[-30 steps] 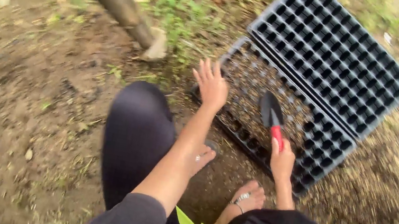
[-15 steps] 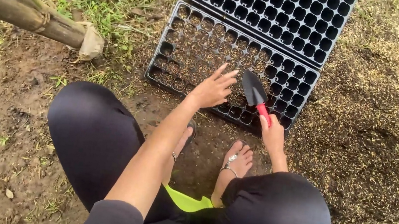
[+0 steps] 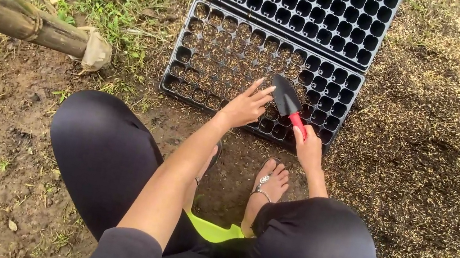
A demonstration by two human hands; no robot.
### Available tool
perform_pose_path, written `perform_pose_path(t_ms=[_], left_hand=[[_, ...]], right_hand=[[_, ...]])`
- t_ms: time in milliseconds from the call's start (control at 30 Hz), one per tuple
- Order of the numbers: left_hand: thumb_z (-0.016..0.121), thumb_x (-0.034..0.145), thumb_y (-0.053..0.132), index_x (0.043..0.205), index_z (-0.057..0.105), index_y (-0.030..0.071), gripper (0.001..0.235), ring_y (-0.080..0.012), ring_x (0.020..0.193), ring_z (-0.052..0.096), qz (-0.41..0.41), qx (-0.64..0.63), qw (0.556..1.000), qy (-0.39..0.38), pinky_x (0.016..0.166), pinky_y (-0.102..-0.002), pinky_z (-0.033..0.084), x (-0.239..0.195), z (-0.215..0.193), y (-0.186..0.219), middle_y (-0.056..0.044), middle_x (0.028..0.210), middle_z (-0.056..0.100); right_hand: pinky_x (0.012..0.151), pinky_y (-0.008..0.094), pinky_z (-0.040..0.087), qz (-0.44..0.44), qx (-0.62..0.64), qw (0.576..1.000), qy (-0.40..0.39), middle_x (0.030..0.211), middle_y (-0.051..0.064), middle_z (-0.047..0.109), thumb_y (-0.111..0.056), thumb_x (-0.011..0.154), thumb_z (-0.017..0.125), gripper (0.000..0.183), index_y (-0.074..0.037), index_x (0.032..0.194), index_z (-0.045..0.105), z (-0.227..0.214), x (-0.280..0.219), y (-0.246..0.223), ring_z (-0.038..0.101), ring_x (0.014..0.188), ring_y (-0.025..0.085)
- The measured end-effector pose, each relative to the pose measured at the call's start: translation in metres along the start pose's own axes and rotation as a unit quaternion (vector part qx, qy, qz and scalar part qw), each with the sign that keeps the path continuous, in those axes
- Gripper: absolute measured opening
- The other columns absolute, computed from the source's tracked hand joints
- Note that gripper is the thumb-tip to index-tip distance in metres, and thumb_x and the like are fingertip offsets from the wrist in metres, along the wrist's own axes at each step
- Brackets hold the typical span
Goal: Filling a plastic seedling tray with a soil and husk mixture using a hand trowel.
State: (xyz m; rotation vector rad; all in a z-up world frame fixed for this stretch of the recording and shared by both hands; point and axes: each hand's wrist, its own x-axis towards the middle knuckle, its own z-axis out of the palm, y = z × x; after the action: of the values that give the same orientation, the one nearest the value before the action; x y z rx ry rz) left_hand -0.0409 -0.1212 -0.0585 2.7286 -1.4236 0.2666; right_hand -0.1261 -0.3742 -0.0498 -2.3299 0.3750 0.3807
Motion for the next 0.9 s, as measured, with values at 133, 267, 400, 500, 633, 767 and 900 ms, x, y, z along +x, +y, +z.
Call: perform_pose_path(t_ms=[133,267,400,500,633,767,900], left_hand=[[0.09,0.068,0.044,0.094,0.075,0.015,0.042,-0.0258,0.148,0.032,-0.003,-0.005,1.0,0.005,0.128,-0.059,0.012,0.0,-0.006,0.001,-0.003,0.128,0.06],[0.088,0.071,0.044,0.093,0.074,0.02,0.036,-0.0225,0.148,0.032,0.025,0.003,1.0,-0.006,0.129,-0.059,0.01,0.002,-0.009,0.001,0.001,0.126,0.06],[0.091,0.07,0.031,0.082,0.074,0.018,0.024,-0.0233,0.144,0.039,0.032,0.022,0.998,0.048,0.127,-0.061,0.015,0.005,-0.027,0.004,0.001,0.115,0.064],[0.09,0.068,0.016,0.078,0.072,0.012,0.021,-0.0266,0.139,0.045,0.005,-0.011,0.993,0.115,0.126,-0.061,0.022,0.007,-0.031,0.006,-0.004,0.111,0.064],[0.085,0.071,0.011,0.076,0.071,0.011,0.015,-0.026,0.135,0.049,0.002,-0.013,0.989,0.148,0.125,-0.059,0.025,0.004,-0.034,0.001,-0.005,0.107,0.065],[0.086,0.074,0.021,0.086,0.072,0.014,0.02,-0.0204,0.139,0.043,-0.062,-0.008,0.995,0.082,0.127,-0.057,0.018,0.003,-0.008,-0.007,0.0,0.115,0.064],[0.086,0.076,0.019,0.084,0.068,0.009,0.022,-0.0248,0.136,0.046,-0.17,-0.08,0.972,0.139,0.124,-0.059,0.021,0.006,-0.007,-0.024,-0.004,0.112,0.064]], right_hand=[[0.075,0.058,0.048,-0.01,-0.001,1.0,0.0,0.088,0.031,0.068,-0.042,0.102,0.061,0.033,-0.01,0.11,0.065,0.002,-0.002,0.0,0.066,0.09,0.053],[0.075,0.056,0.049,-0.015,-0.01,1.0,0.001,0.087,0.028,0.069,-0.044,0.102,0.062,0.034,-0.011,0.109,0.065,0.008,0.002,0.011,0.067,0.09,0.051],[0.082,0.06,0.047,-0.015,0.008,1.0,-0.006,0.093,0.038,0.067,-0.035,0.103,0.059,0.035,-0.001,0.111,0.064,-0.011,-0.012,-0.022,0.064,0.095,0.059],[0.078,0.058,0.05,-0.01,-0.011,1.0,-0.001,0.091,0.03,0.069,-0.04,0.102,0.062,0.033,-0.008,0.11,0.066,-0.005,-0.009,-0.015,0.067,0.092,0.052],[0.079,0.058,0.048,-0.018,-0.02,1.0,-0.007,0.091,0.03,0.069,-0.043,0.103,0.061,0.035,-0.009,0.111,0.065,-0.005,-0.008,-0.014,0.066,0.093,0.052],[0.077,0.056,0.05,-0.035,-0.026,0.999,-0.001,0.089,0.026,0.07,-0.041,0.103,0.064,0.032,-0.01,0.111,0.066,-0.003,-0.004,-0.022,0.068,0.089,0.05],[0.076,0.055,0.05,-0.065,-0.04,0.997,0.016,0.088,0.026,0.069,-0.042,0.103,0.065,0.033,-0.01,0.11,0.065,0.003,0.007,-0.028,0.068,0.088,0.049]])
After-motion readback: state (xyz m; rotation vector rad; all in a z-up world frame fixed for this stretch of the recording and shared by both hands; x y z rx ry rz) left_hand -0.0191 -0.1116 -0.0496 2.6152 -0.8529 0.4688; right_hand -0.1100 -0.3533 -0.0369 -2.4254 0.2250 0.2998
